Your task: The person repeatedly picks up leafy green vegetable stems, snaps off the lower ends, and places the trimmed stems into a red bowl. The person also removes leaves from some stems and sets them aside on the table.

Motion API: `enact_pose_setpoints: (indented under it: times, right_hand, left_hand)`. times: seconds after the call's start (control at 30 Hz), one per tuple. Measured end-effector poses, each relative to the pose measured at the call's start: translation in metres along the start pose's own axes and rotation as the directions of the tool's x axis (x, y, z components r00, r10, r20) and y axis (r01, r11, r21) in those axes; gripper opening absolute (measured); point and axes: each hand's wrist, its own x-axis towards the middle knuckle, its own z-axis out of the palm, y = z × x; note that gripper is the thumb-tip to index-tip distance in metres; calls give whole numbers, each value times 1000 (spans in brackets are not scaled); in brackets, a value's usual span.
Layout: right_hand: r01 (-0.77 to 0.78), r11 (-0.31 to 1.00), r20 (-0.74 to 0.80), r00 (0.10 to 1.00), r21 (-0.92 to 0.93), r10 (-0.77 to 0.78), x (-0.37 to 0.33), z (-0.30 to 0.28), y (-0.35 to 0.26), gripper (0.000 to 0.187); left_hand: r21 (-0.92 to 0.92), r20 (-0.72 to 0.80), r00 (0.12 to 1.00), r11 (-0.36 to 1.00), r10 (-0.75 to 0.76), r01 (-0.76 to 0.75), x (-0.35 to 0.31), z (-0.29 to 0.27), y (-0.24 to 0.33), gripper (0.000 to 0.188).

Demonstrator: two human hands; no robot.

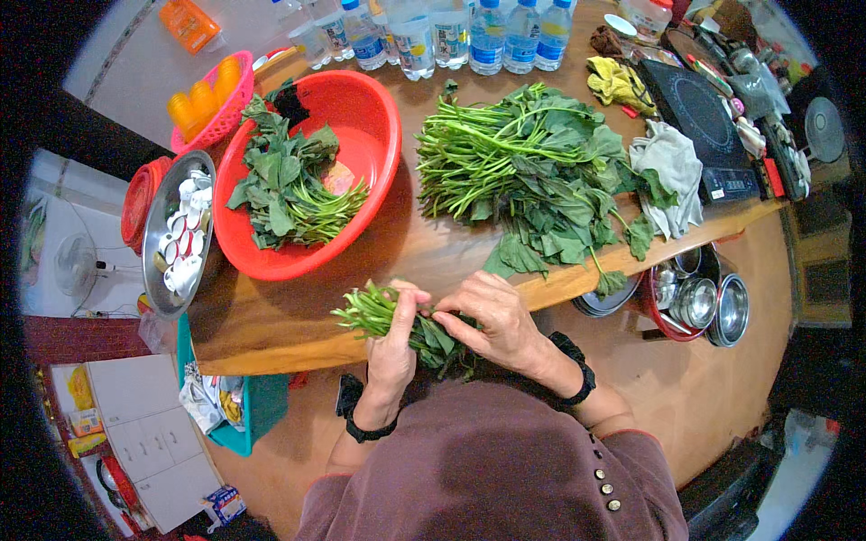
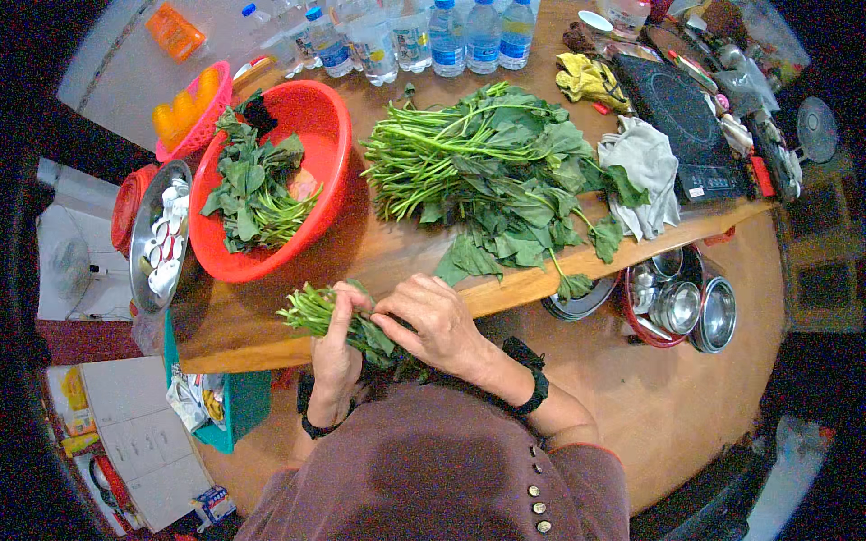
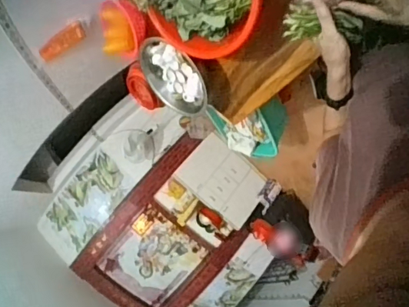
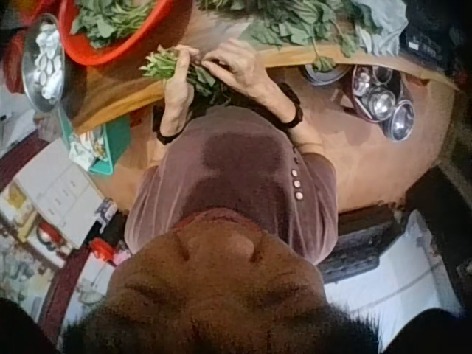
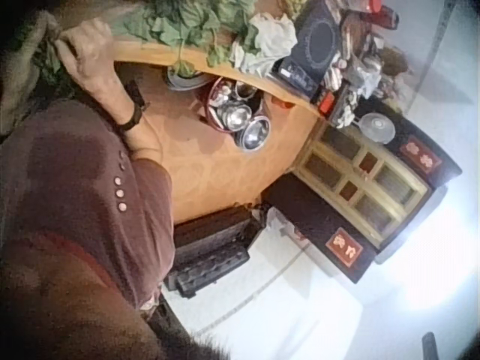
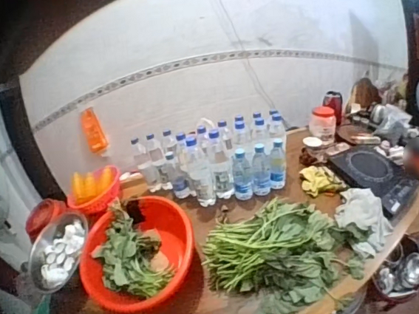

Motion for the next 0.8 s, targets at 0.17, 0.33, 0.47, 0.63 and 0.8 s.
enact_pose_setpoints:
  times: [0.17,0.33,0.47,0.63,0.8]
  right_hand:
    - [-15,984,-191,981,-177,-19,19,-25,18,12]
    - [-101,899,-381,922,-426,-76,50,-63,46,14]
    - [-156,824,-401,911,-544,-92,66,-71,61,14]
    - [-158,738,-354,928,-657,-116,74,-76,73,17]
    - [-122,700,-294,947,-704,-130,78,-78,80,18]
  left_hand:
    - [-171,-28,999,985,26,-30,0,-8,-3,24]
    - [-283,-32,999,959,-20,10,-6,-22,-1,22]
    - [-259,-95,995,966,-2,-23,-7,-28,-5,22]
    - [-215,-136,991,976,-1,-28,-7,-34,-4,11]
    - [-121,-150,987,992,-52,34,-9,-33,0,12]
